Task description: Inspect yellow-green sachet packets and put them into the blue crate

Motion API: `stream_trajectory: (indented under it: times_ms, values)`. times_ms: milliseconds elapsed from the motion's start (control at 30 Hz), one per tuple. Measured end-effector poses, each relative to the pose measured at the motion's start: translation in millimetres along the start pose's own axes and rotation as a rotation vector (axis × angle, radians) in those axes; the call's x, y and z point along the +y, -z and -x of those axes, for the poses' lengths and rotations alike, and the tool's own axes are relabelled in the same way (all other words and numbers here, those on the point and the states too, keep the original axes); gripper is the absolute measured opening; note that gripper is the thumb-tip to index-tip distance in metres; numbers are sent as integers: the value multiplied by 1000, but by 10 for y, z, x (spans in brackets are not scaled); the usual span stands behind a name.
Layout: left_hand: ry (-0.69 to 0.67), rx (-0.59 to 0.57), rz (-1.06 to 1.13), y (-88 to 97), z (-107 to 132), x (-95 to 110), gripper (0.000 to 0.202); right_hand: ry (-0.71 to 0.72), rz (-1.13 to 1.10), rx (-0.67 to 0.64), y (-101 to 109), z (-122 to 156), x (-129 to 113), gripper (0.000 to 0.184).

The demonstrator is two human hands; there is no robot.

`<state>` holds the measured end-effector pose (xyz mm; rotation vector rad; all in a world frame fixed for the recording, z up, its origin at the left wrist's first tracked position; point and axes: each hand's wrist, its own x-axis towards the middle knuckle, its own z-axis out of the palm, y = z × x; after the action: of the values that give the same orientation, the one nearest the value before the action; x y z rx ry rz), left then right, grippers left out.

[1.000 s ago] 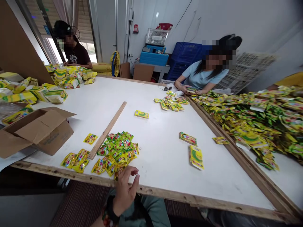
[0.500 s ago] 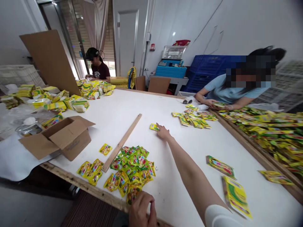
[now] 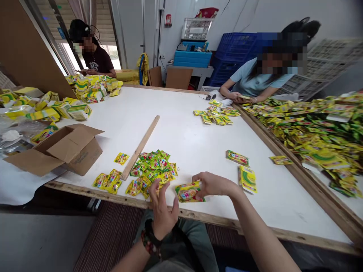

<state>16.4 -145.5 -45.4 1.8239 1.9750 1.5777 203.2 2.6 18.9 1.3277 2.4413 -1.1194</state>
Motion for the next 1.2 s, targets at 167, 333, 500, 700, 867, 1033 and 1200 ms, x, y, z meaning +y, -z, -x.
stream_trajectory:
  times_ms: [167,333,500,700,867,1033,1200]
  values:
    - [-22,-144,-225,93,-642,-141,27,-22,-118,405,-264,-385,-44,49]
    - [-67,-643,-455,-29,-1176,-351,43,82,-250,463,-444,-938,-309,40]
    - [-115,-747,-357,-5,-1252,-527,43,60,-516,560,-479,-860,-266,15]
    - [27,-515,-175,85,-1111,-514,20,100,-1030,671,-589,-428,-326,41]
    - [309,-365,313,29,-817,-205,30,149,-1355,725,-744,-218,-614,40]
    - [733,-112,1042,-25,-573,118,25,169,-1527,832,-911,-155,-818,37]
    - [845,-170,997,30,-537,54,20,219,-1495,890,-963,-52,-880,35]
